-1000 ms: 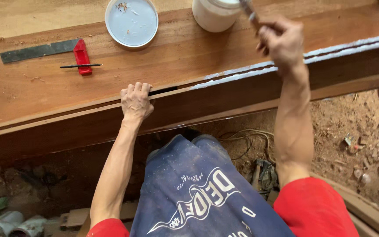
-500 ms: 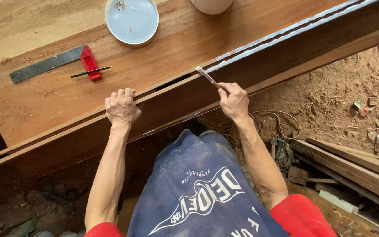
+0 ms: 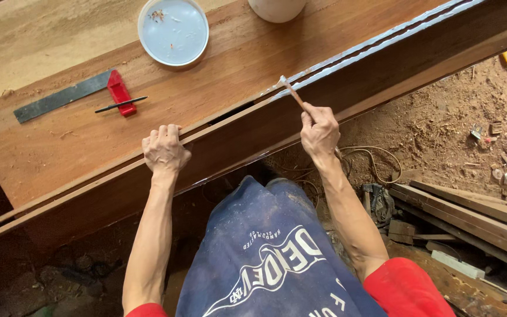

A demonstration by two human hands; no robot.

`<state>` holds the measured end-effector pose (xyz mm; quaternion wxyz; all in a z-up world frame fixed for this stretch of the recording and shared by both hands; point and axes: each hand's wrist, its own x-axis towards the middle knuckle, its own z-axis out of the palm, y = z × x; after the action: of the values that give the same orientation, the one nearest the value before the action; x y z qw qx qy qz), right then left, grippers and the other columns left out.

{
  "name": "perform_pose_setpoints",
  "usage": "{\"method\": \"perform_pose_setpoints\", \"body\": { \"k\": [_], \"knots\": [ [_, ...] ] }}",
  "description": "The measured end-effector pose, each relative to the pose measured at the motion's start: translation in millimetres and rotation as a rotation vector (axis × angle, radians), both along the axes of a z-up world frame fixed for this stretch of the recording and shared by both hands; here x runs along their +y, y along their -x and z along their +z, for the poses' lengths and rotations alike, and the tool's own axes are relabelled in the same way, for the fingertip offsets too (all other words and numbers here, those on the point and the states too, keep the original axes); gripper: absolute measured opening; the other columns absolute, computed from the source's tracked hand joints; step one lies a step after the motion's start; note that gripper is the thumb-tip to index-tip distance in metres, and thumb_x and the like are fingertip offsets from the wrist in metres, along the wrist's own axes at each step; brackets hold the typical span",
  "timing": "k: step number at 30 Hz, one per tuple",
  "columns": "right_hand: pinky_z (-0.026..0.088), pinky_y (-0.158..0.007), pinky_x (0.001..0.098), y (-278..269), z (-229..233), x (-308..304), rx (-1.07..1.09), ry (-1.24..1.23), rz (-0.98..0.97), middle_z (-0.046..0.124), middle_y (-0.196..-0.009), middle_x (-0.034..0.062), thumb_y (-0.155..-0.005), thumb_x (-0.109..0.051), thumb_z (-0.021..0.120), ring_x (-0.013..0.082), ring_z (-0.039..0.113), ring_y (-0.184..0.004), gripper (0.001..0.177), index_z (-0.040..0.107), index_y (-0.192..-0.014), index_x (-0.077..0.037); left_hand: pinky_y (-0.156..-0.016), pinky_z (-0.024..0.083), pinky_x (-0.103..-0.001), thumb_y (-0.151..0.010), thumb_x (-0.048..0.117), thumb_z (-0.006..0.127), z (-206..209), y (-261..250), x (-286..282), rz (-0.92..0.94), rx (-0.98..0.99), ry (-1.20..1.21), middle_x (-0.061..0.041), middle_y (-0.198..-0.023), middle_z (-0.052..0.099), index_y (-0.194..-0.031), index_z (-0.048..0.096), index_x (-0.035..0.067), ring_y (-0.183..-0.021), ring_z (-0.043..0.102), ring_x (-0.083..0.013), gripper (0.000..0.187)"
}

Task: The person applies a white adhesive substance along the edge of a wooden plank using a small wooden stick. They repeatedly dip the stick into a white bucket to gather more adhesive and spread it along the wood's edge.

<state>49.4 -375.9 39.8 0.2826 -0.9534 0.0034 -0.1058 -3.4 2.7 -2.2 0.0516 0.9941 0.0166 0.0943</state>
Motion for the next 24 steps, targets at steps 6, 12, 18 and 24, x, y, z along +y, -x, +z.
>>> {"method": "perform_pose_setpoints", "body": {
  "k": [6, 12, 18, 24],
  "knots": [
    [0.056, -0.051, 0.0301, -10.1, -9.4, -16.4, -0.005, 0.024, -0.074, 0.070, -0.097, 0.0113, -0.094, -0.015, 0.072, 0.0197, 0.067, -0.069, 0.019, 0.077, -0.112, -0.010, -0.081, 0.047, -0.037, -0.060, 0.011, 0.075, 3.2, 0.2, -3.2, 0.012, -0.022, -0.007, 0.002, -0.092, 0.067, -0.100, 0.069, 0.022, -0.088, 0.065, -0.0217, 0.042],
    [0.052, -0.044, 0.0297, -17.1, -4.9, -17.6, 0.029, -0.009, -0.180, 0.067, -0.094, 0.0118, -0.093, -0.014, 0.071, 0.0191, 0.063, -0.062, 0.022, 0.075, -0.113, -0.007, -0.081, 0.047, -0.037, -0.062, 0.013, 0.075, 6.2, -1.7, -7.2, 0.047, -0.001, -0.074, 0.003, -0.093, 0.068, -0.099, 0.069, 0.024, -0.089, 0.065, -0.0209, 0.039],
    [0.048, -0.041, 0.0287, 21.9, 0.8, 35.5, 0.030, -0.027, 0.060, 0.066, -0.089, 0.0099, -0.093, -0.011, 0.071, 0.0175, 0.060, -0.060, 0.019, 0.076, -0.111, -0.008, -0.080, 0.047, -0.039, -0.065, 0.017, 0.077, 2.5, -1.8, -6.7, 0.043, -0.043, -0.011, 0.000, -0.093, 0.068, -0.096, 0.068, 0.019, -0.087, 0.065, -0.0234, 0.032],
    [0.047, -0.042, 0.0292, 30.0, -7.6, 46.9, -0.055, 0.021, 0.180, 0.066, -0.087, 0.0073, -0.096, -0.011, 0.069, 0.0170, 0.059, -0.064, 0.018, 0.076, -0.113, -0.010, -0.079, 0.047, -0.038, -0.062, 0.011, 0.073, 0.6, -0.9, -3.9, 0.022, -0.048, -0.009, -0.002, -0.091, 0.068, -0.095, 0.068, 0.017, -0.085, 0.065, -0.0245, 0.034]
  ]
}}
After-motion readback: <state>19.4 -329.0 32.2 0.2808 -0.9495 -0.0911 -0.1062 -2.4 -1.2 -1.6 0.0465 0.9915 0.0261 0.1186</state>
